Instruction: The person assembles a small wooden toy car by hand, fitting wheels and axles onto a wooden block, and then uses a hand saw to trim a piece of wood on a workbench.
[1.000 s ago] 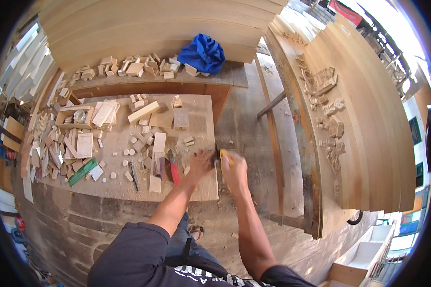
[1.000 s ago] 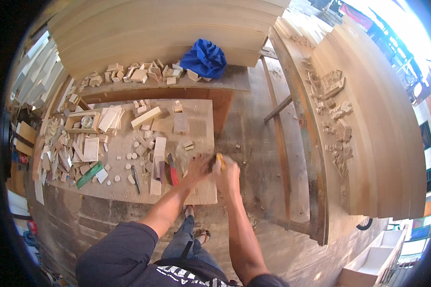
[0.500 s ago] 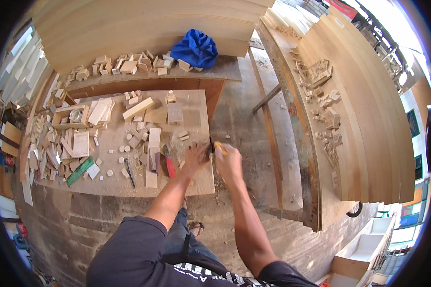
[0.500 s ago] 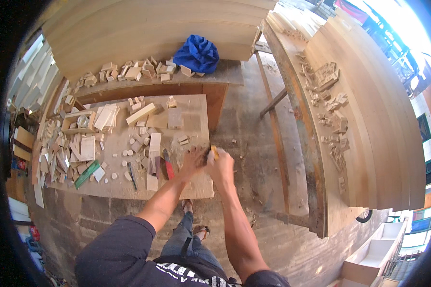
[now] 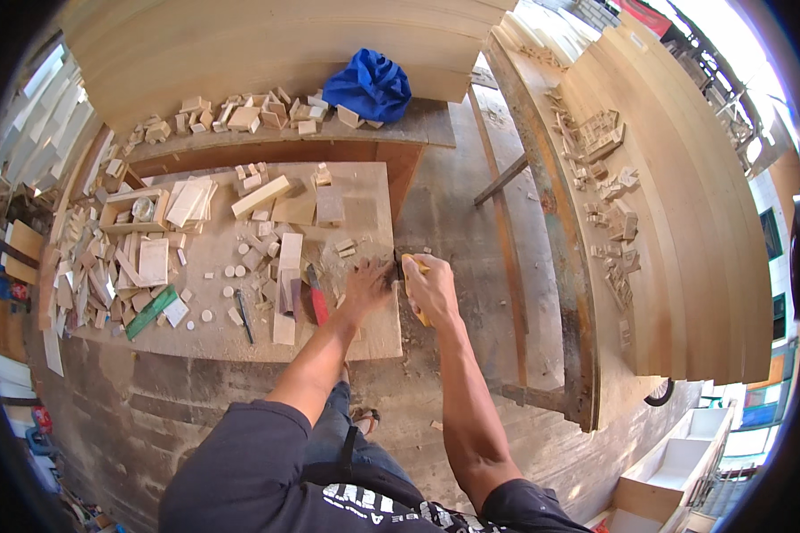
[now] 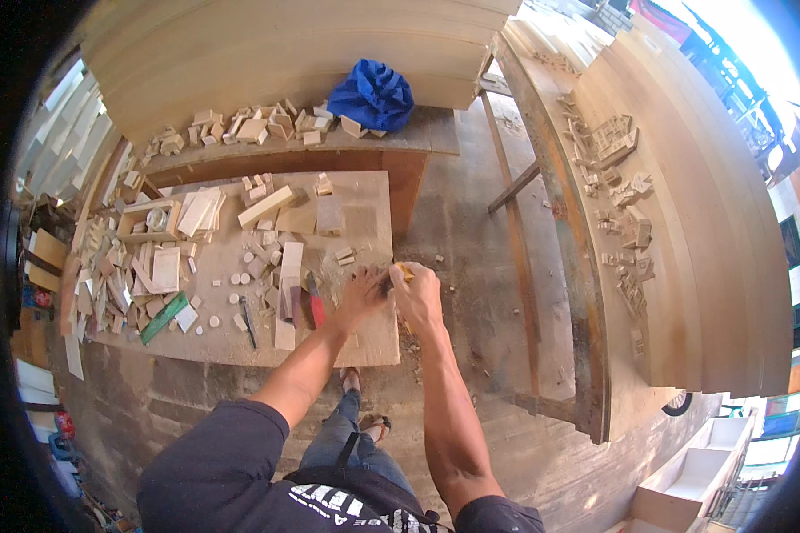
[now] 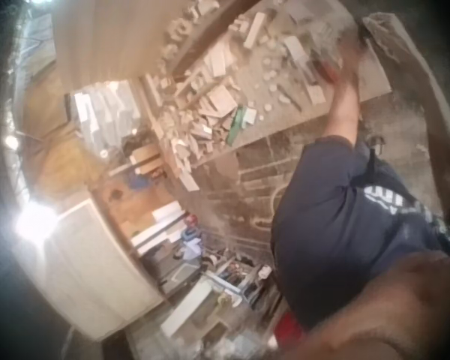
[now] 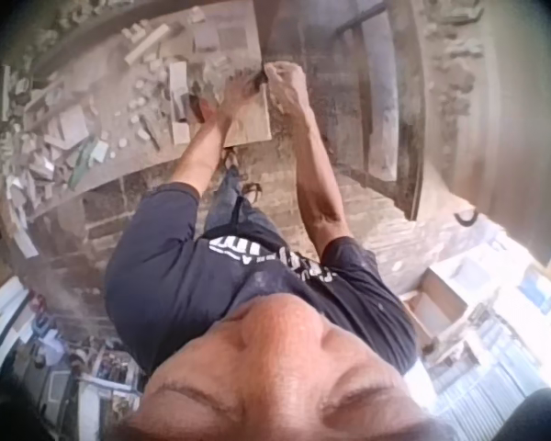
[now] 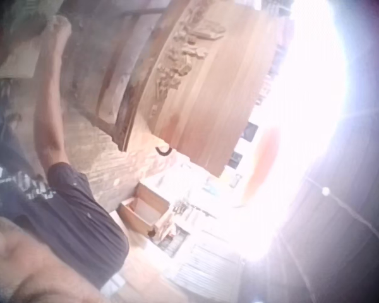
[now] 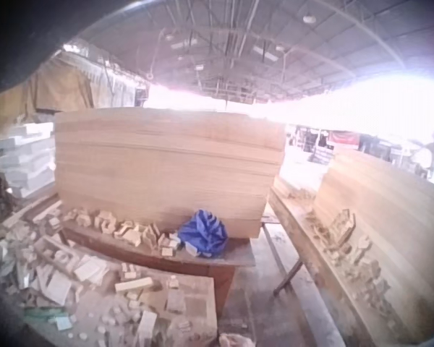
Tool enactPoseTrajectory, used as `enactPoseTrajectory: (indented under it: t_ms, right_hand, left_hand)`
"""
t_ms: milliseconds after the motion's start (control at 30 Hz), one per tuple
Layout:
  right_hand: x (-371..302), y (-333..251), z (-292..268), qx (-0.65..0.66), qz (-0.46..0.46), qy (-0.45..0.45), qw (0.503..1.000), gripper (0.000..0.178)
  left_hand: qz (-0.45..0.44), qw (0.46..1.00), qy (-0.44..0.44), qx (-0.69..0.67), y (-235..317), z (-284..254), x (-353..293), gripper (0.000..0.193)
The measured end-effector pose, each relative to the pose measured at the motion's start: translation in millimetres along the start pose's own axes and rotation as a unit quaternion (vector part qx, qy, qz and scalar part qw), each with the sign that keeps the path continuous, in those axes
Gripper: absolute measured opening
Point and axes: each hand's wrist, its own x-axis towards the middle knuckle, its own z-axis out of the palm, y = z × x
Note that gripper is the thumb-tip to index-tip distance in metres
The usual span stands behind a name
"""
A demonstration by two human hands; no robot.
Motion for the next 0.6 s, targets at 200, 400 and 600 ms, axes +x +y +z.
enactPoseTrajectory:
  t_ms: [200,400,600]
  right_hand:
    - [-55,-28,-11,0.066,0.023,-0.010,0.997,0.037]
    - [-11,12,13,-0.023,-0.035,-0.022,0.999,0.035]
    - [-56,-3,4,0.034,-0.040,0.032,0.998,0.033]
  left_hand:
    - [0.033,0.995,0.073,0.058,-29,17,-11,0.054]
    - [0.017,0.998,-0.046,0.027,-12,1,-4,0.060]
    - [0.041,0.999,-0.015,0.028,-24,-9,-16,0.064]
